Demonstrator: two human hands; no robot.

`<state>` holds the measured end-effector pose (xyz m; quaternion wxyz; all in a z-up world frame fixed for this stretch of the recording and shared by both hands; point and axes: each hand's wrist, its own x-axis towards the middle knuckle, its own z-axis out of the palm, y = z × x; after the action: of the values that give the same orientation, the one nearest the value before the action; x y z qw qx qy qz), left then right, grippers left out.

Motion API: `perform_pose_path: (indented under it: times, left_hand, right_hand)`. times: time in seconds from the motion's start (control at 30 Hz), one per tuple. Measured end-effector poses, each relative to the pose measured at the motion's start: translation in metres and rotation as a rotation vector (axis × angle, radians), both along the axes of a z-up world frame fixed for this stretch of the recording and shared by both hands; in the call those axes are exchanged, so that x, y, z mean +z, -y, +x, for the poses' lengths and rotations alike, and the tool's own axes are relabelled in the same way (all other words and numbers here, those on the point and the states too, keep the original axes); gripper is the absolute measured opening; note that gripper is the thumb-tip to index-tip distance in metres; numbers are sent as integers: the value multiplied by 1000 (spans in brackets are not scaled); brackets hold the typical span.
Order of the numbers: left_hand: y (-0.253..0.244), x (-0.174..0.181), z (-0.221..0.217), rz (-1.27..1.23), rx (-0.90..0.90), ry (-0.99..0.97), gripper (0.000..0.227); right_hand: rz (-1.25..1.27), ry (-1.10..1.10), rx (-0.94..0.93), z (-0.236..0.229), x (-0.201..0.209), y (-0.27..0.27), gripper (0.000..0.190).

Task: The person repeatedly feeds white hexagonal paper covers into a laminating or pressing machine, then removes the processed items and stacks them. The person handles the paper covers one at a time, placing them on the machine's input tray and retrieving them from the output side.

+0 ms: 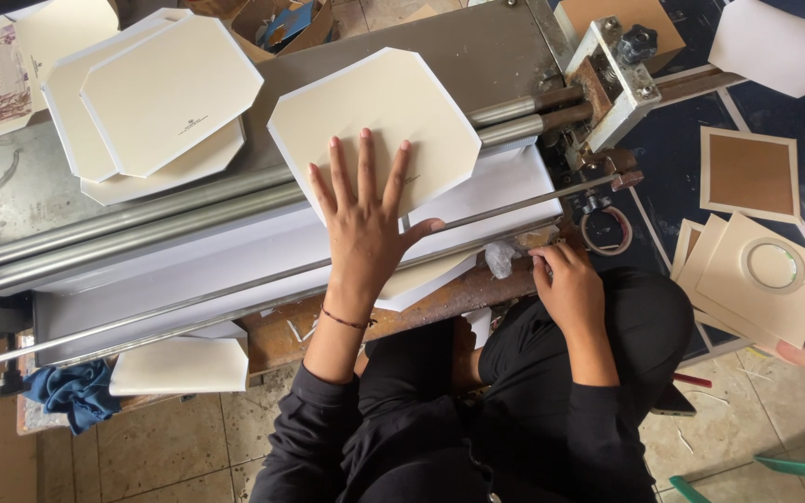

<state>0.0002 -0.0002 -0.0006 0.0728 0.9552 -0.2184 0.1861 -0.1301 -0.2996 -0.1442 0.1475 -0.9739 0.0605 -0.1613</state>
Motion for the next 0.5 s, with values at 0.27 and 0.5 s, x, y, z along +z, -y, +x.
perform_pose_path:
  times: [0.27,0.5]
  left_hand:
    - [0,1,-1,6,2,3,123]
    - [0,-1,0,19,18,21,121]
  right_hand:
    - [-2,0,3,0,-1,1,11]
    - [-12,-2,-1,0,-4,1,11]
